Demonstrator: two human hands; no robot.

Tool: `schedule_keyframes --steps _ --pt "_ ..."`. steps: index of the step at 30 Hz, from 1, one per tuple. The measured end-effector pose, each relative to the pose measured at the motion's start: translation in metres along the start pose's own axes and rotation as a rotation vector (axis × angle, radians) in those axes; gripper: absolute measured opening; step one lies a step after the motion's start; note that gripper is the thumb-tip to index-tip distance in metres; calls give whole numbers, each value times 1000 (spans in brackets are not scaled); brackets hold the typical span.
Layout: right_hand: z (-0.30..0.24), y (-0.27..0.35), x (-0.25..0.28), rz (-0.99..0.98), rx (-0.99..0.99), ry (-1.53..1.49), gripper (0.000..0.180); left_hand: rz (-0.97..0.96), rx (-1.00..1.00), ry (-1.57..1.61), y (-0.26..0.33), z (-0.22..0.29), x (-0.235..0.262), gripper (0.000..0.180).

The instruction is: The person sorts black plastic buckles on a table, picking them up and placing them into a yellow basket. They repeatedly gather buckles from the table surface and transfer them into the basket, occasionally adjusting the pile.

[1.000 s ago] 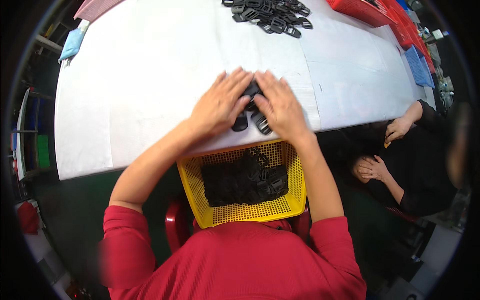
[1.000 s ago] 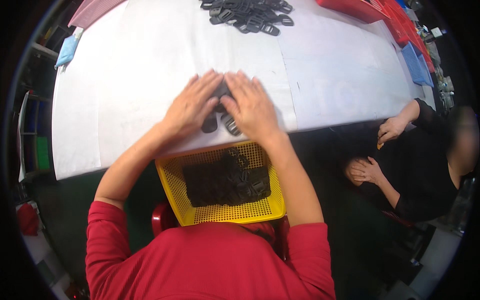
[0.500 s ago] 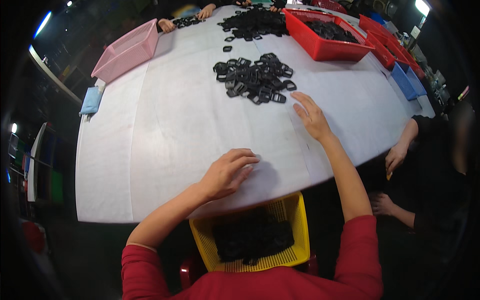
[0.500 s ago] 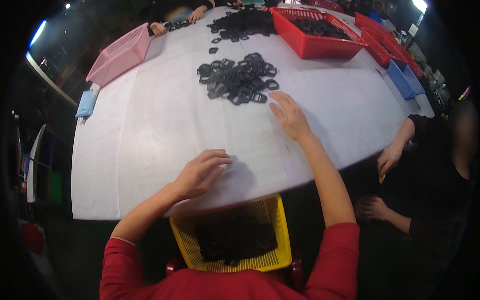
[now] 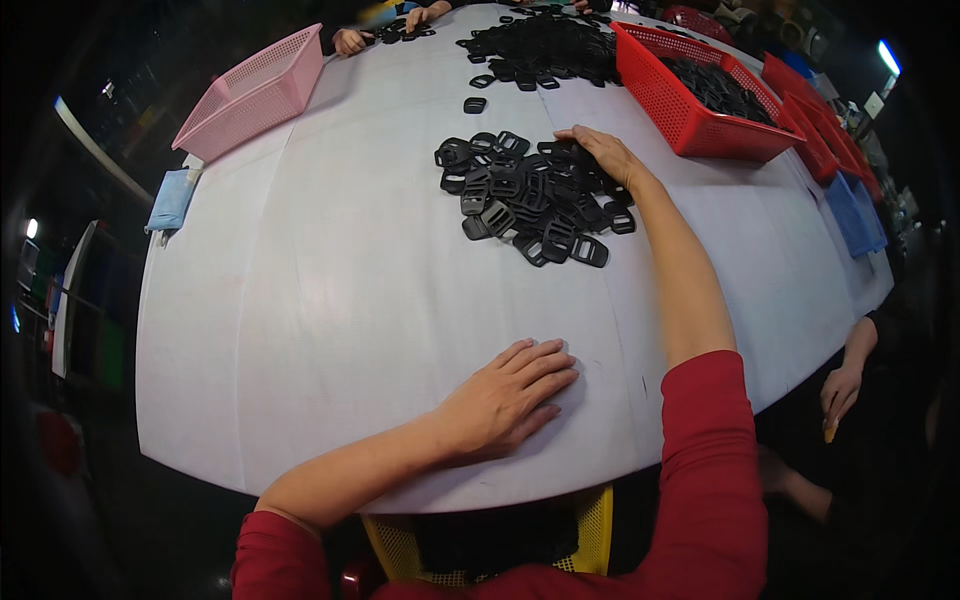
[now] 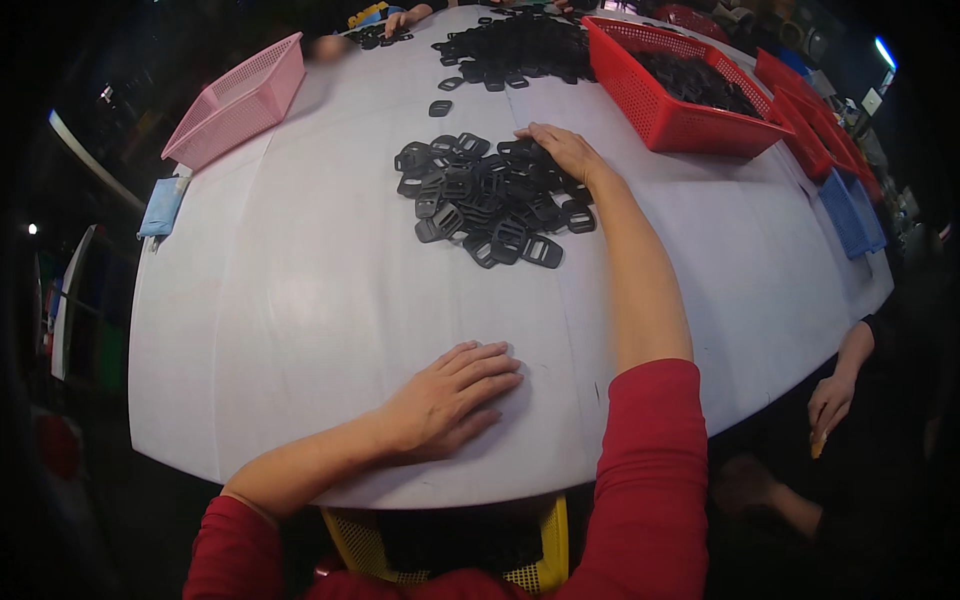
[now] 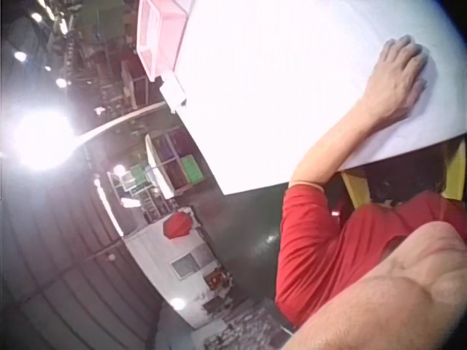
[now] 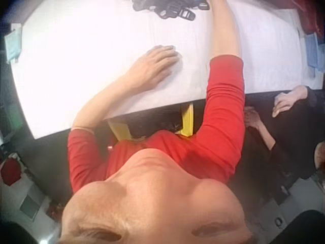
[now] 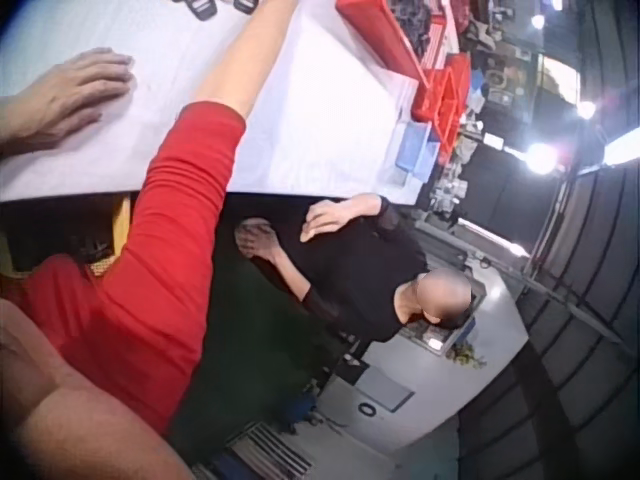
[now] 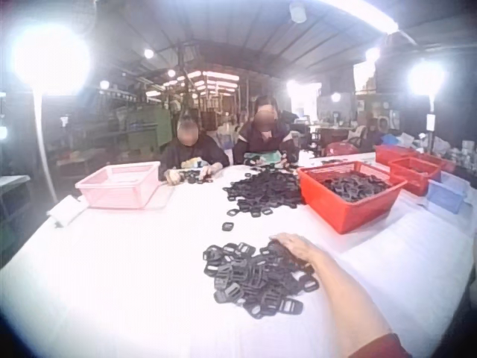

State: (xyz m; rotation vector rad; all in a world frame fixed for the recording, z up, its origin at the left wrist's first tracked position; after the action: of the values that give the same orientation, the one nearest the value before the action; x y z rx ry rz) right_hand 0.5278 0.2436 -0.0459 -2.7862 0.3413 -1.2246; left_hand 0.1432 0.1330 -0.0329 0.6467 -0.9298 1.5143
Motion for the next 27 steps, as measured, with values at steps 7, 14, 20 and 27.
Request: schedule_keyframes --steps 7,14,20,27 --pt "-58 88 -39 188 -56 -355 56 127 -39 -79 -4 7 -4 39" --pt "-140 138 -99 311 -140 -417 59 322 -97 -221 12 18 -7 27" --pt "-198 179 -117 241 -125 -739 49 343 20 -214 68 41 3 31" --pt "-225 261 -83 414 -9 -187 23 443 185 -205 117 52 16 28"
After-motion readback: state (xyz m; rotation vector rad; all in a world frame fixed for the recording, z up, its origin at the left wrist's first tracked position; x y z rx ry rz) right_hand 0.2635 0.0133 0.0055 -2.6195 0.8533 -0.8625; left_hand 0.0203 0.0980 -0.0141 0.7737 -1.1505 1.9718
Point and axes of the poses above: each hand's wrist, its own y-axis away from the middle knuckle, its own x-axis out of the back of the hand, z = x × y, the point moved 1 cm from there along -y, towards the middle knuckle
